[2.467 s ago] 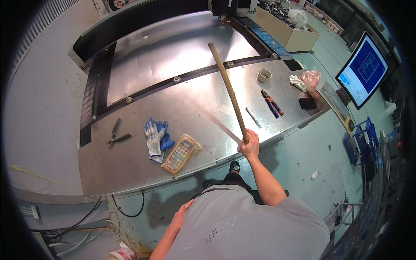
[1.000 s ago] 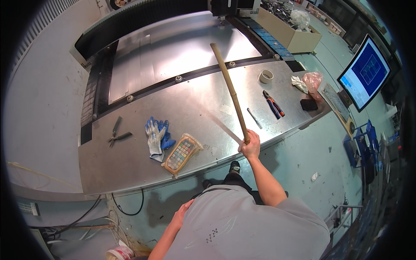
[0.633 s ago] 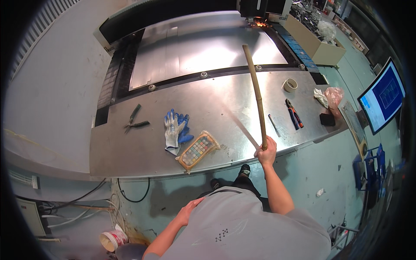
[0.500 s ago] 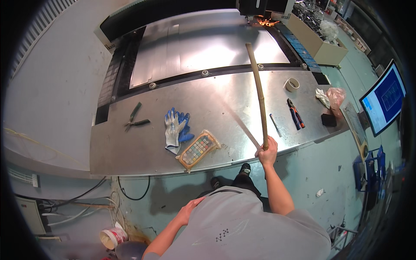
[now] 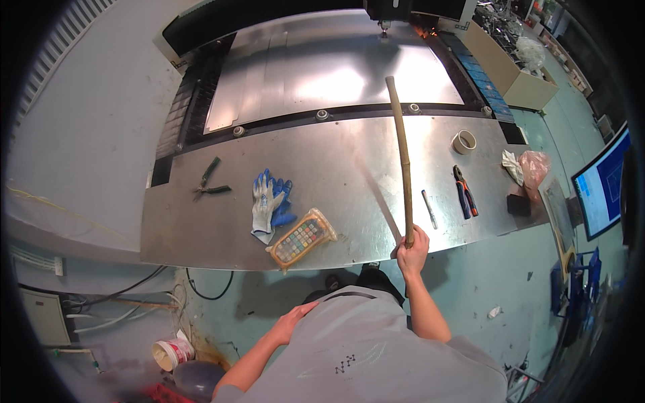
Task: The person operates a laser cutting machine using a handheld remote control and a long wooden stick. They use the stick to guide the laser head and clear debris from the cutting bed while the machine cuts a metal sheet, producing sparks.
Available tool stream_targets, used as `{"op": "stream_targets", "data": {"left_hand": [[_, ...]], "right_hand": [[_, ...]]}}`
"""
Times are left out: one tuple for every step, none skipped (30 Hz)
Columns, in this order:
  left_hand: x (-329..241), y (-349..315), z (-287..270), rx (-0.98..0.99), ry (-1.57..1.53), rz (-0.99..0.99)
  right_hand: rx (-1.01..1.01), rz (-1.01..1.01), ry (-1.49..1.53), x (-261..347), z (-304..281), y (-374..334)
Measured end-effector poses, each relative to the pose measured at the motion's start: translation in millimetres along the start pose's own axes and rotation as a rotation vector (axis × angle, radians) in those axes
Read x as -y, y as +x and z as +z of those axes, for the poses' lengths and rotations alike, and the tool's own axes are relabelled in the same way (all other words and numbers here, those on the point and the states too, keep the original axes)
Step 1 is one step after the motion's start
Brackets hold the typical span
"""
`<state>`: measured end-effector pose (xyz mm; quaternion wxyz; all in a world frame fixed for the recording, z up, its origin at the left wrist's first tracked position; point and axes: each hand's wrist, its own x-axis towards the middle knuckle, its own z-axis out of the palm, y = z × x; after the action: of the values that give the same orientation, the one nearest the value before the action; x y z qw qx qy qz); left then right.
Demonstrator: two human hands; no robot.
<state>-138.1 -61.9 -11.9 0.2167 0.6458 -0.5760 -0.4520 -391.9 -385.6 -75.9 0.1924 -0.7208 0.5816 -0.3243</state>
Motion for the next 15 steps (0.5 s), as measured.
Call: {"op": "stream_targets", "data": {"left_hand": [[-2.8, 4.5, -0.1, 0.009, -0.02, -0.017], [-5.2, 8.7, 0.8, -0.005, -0.033, -0.005], [-7.1, 14.4, 2.4, 0.01, -0.027, -0.028], [-8.3, 20.7, 4.1, 0.004, -0.014, -0.023], [-9.6, 26.6, 5.8, -0.004, -0.002, -0.018], [-11.0, 32.0, 7.5, -0.019, -0.011, -0.01], [-13.3, 35.7, 9.3, -0.03, -0.022, -0.006], [-16.2, 38.6, 10.9, -0.039, -0.036, -0.008], [-19.8, 40.0, 12.1, -0.032, -0.024, -0.023], [-24.1, 40.2, 13.9, -0.028, -0.017, -0.048], [-29.7, 40.4, 17.4, -0.027, -0.012, -0.074], [-36.3, 37.8, 20.5, -0.009, 0.023, -0.107], [-41.9, 35.5, 21.5, 0.007, 0.065, -0.138], [-45.8, 34.7, 20.4, 0.001, 0.121, -0.143], [-51.1, 32.4, 21.9, -0.007, 0.136, -0.194]], "right_hand": [[0.028, 0.024, -0.011, 1.5, -3.4, 2.6], [0.051, 0.025, -0.027, 4.7, -8.1, 5.9], [0.057, -0.005, -0.048, 9.7, -12.9, 13.6], [0.105, 0.043, 0.048, 17.4, -17.5, 24.8], [0.142, 0.064, 0.139, 28.2, -21.9, 39.2], [0.208, 0.165, 0.206, 42.2, -26.4, 55.1], [0.238, 0.153, 0.328, 58.5, -28.8, 76.1], [0.309, 0.262, 0.411, 75.0, -30.3, 103.5], [0.297, 0.024, 0.392, 87.3, -36.2, 134.6], [0.314, -0.062, 0.519, 101.0, -36.6, 162.8], [0.325, -0.174, 0.705, 111.4, -37.4, 183.7], [0.37, -0.173, 0.848, 119.6, -34.4, 197.6], [0.476, 0.0, 0.885, 123.1, -32.8, 199.8], [0.584, 0.106, 0.928, 125.5, -27.3, 200.3], [0.694, 0.212, 0.963, 125.3, -19.7, 197.9]]}}
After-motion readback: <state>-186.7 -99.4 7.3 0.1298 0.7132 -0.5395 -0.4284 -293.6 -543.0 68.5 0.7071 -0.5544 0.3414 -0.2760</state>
